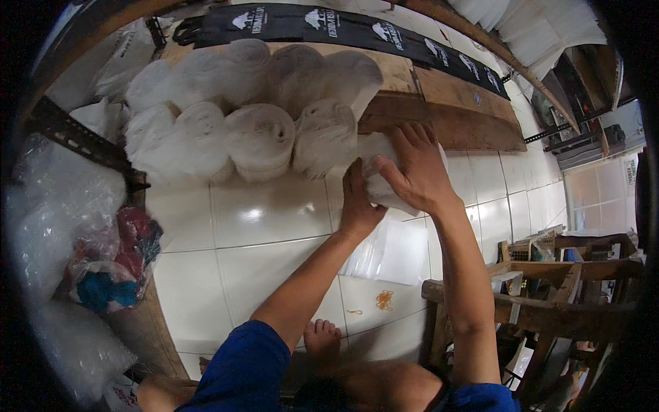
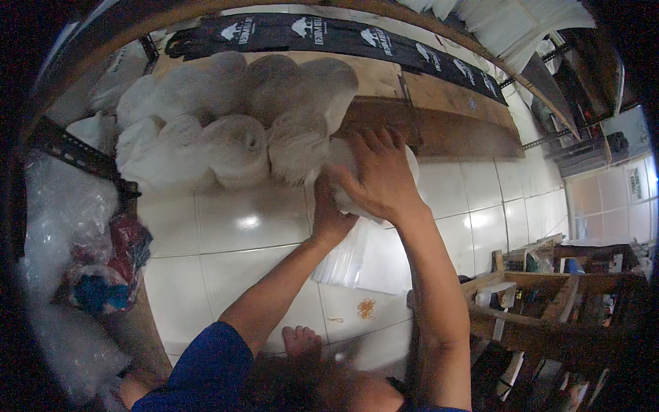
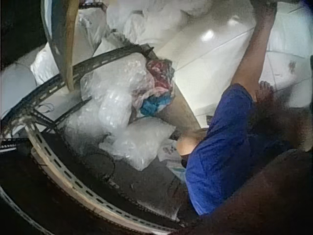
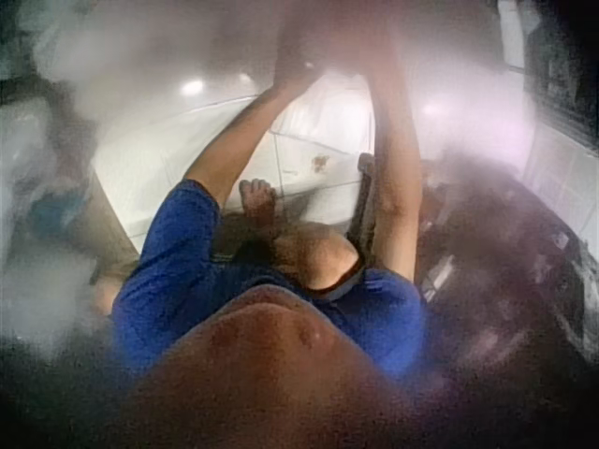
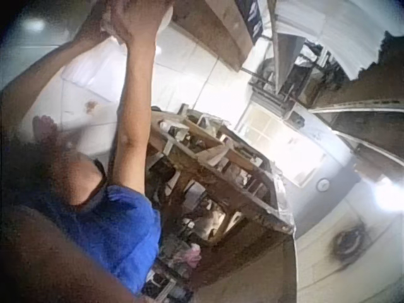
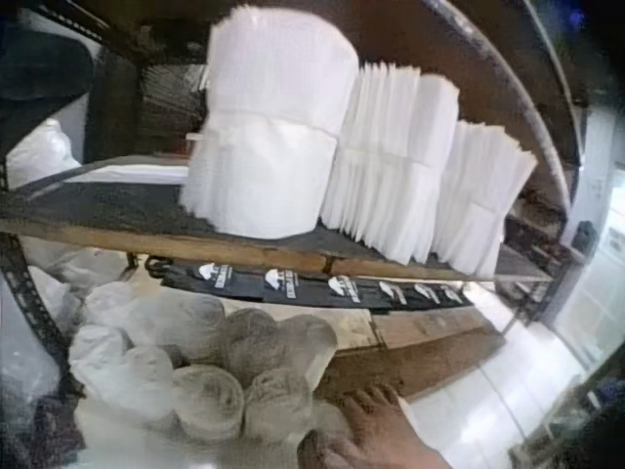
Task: The person sits on the floor and folds white translucent sheets by hand. They align the edges, fold the sheets in half, and then roll them into compact bundles. The person places the finished bundles onto a nearby wooden shelf.
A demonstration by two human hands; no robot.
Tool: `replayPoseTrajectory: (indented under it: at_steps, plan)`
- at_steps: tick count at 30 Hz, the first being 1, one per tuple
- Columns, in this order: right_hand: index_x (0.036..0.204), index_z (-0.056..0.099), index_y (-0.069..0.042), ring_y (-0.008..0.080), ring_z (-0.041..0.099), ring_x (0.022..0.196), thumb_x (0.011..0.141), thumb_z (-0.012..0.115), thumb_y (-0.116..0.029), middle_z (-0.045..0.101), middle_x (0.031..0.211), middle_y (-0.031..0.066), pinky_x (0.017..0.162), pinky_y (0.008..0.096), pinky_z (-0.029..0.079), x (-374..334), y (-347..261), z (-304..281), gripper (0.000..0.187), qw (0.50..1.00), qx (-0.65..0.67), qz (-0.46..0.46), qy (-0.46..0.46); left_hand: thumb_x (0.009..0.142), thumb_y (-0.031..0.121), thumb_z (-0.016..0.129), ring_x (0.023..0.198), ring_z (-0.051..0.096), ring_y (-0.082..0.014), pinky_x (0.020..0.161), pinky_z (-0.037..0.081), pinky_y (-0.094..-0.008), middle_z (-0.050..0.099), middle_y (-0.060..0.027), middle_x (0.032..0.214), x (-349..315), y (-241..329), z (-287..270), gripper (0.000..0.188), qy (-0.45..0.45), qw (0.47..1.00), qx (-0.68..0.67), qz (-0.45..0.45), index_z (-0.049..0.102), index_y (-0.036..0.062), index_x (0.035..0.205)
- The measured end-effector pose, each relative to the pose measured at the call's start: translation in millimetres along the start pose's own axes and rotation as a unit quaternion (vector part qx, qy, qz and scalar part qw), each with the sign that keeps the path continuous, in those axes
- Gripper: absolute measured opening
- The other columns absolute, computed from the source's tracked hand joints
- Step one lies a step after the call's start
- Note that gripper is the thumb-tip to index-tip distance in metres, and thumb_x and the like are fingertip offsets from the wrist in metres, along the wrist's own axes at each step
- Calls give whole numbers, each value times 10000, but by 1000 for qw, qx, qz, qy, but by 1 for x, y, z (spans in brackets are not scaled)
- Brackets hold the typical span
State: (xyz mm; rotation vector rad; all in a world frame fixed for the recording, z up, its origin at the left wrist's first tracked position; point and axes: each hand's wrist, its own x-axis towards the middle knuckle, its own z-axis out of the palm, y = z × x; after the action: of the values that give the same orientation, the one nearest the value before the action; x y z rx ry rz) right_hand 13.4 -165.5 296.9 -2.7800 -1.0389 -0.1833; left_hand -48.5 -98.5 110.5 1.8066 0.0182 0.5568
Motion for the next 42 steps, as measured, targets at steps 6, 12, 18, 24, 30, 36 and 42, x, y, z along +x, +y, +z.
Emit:
replayPoseTrajectory:
  at_steps: [6,12,18,24,30,36,42]
  plan:
    - [1331,545,-35,441,493,1233,929,538,-509,555,1295,240,1109,544,303,31,59,57,622,998,70,-5,-6,714,123,819,1330,350,-450,1099,349,-511,365,-288,1412,31,-45,28,960,-64,996,31,-60,246,-36,1468]
    - [1447,390,4,411,449,1298,975,488,-479,470,1419,233,1148,553,236,40,71,127,682,992,-11,-106,69,728,231,811,1268,413,-412,1075,324,-504,443,-235,1359,13,-109,34,878,-56,981,182,-41,338,-7,1428]
    - [1462,356,23,415,383,1373,994,436,-509,438,1459,234,1128,607,239,55,69,77,713,982,-98,-72,146,785,283,783,1345,346,-442,1142,263,-507,371,-265,1451,17,-114,28,911,-55,987,148,-21,274,-24,1475]
    - [1461,365,17,447,392,1363,950,373,-659,441,1456,255,1099,655,258,34,79,134,848,990,-70,99,76,871,192,684,1390,314,-439,1171,256,-465,325,-293,1486,1,-90,7,777,-93,991,101,-6,262,-41,1481]
    - [1448,366,42,416,284,1432,945,370,-663,367,1493,285,1168,594,137,43,71,124,866,988,-36,149,-9,916,115,591,1357,403,-397,1151,323,-436,412,-249,1451,-57,-51,-71,569,-219,973,61,-52,382,-19,1428]
    - [1474,347,25,419,299,1417,1008,379,-488,356,1515,254,1163,583,153,37,51,88,694,987,-32,132,81,966,97,510,1154,565,-390,1012,447,-442,622,-207,1179,-46,7,-191,248,-314,947,44,-51,603,-9,1169]
    - [1376,455,60,433,414,1315,1015,428,-227,451,1411,290,1126,464,299,-55,-81,63,462,892,236,329,200,1007,166,525,1038,642,-202,951,479,-355,666,-104,1181,1,153,-287,274,-341,894,-131,-257,614,9,1213]
